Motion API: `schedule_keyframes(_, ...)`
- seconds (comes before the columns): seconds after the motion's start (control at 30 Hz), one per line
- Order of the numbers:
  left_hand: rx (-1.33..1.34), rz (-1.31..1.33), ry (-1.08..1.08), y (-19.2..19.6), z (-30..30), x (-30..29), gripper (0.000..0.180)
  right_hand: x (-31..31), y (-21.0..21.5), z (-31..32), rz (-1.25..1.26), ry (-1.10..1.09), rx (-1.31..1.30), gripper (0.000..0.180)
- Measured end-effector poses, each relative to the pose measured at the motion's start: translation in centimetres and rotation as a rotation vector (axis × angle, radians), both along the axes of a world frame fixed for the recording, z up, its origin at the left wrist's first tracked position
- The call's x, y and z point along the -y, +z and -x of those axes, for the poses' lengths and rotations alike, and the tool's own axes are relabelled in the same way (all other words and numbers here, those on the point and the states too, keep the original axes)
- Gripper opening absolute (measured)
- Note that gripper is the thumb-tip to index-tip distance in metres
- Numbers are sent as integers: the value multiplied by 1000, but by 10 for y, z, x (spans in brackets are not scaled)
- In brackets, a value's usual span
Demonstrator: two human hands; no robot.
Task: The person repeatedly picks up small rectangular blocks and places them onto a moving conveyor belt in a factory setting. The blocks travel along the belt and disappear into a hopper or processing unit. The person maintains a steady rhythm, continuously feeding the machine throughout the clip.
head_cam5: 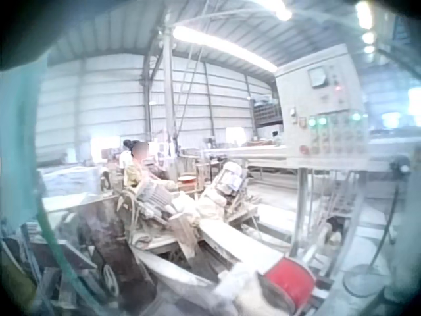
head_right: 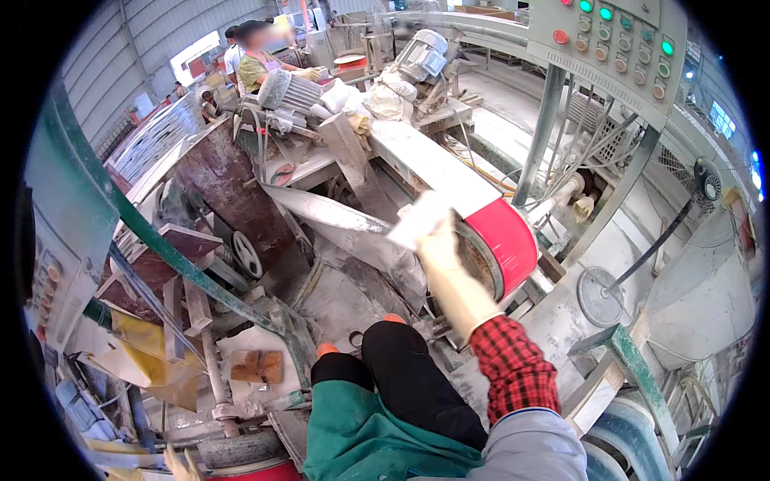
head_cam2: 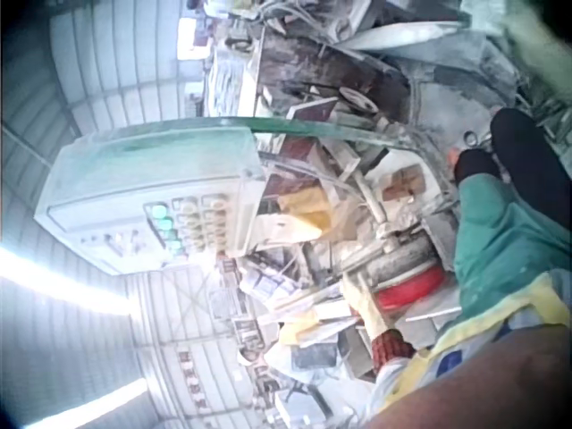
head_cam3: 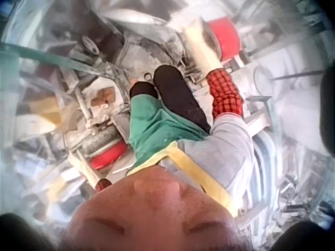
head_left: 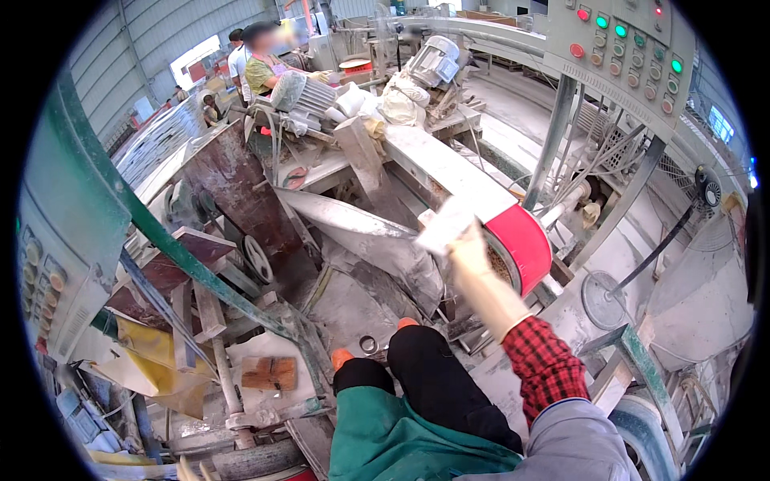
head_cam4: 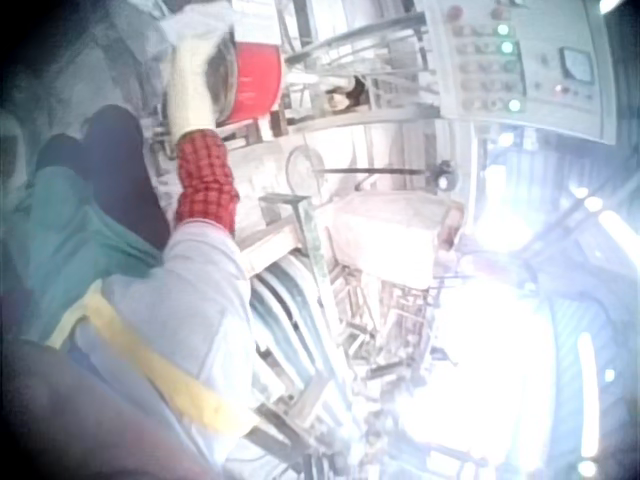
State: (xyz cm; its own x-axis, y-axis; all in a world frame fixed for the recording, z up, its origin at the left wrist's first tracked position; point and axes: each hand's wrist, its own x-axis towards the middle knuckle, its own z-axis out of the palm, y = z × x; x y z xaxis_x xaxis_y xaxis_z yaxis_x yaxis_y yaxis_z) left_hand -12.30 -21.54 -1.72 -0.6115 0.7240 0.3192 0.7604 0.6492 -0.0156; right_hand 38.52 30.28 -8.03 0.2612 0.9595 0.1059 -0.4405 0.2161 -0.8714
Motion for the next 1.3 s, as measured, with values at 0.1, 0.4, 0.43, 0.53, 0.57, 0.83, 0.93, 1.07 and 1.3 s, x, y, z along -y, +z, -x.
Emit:
schedule_keyframes(0.1, 114, 102, 408, -9, -23, 29, 58, -4, 17, -74, 192, -183, 126, 64)
schedule_keyframes(0.4, -29, 55, 454, -49, -11, 53, 58, -88, -84, -181, 544, -438, 485, 59)
schedule_keyframes(0.43, -39, 66, 445, -53, -8, 50, 57, -92, -88, -189, 592, -422, 477, 62)
schedule_keyframes(0.53, -82, 39, 452, -53, -16, 62, 55, -85, -50, -157, 765, -214, 552, 57)
schedule_keyframes(0.57, -96, 42, 460, -53, -18, 67, 54, -78, -25, -141, 852, -99, 706, 55)
schedule_keyframes(0.83, -124, 95, 473, -54, -21, 62, 53, -73, 8, -136, 707, 546, 2370, 45)
schedule_keyframes(0.93, -114, 106, 440, -67, -9, 51, 54, -83, -46, -189, 826, 12, 1222, 48)
schedule_keyframes(1.07, -91, 61, 519, -64, -16, 78, 56, -53, -24, -143, 696, -291, 505, 38)
schedule_keyframes(1.3, -16, 56, 526, -63, -21, 56, 55, -53, -40, -174, 651, -467, 1734, 45)
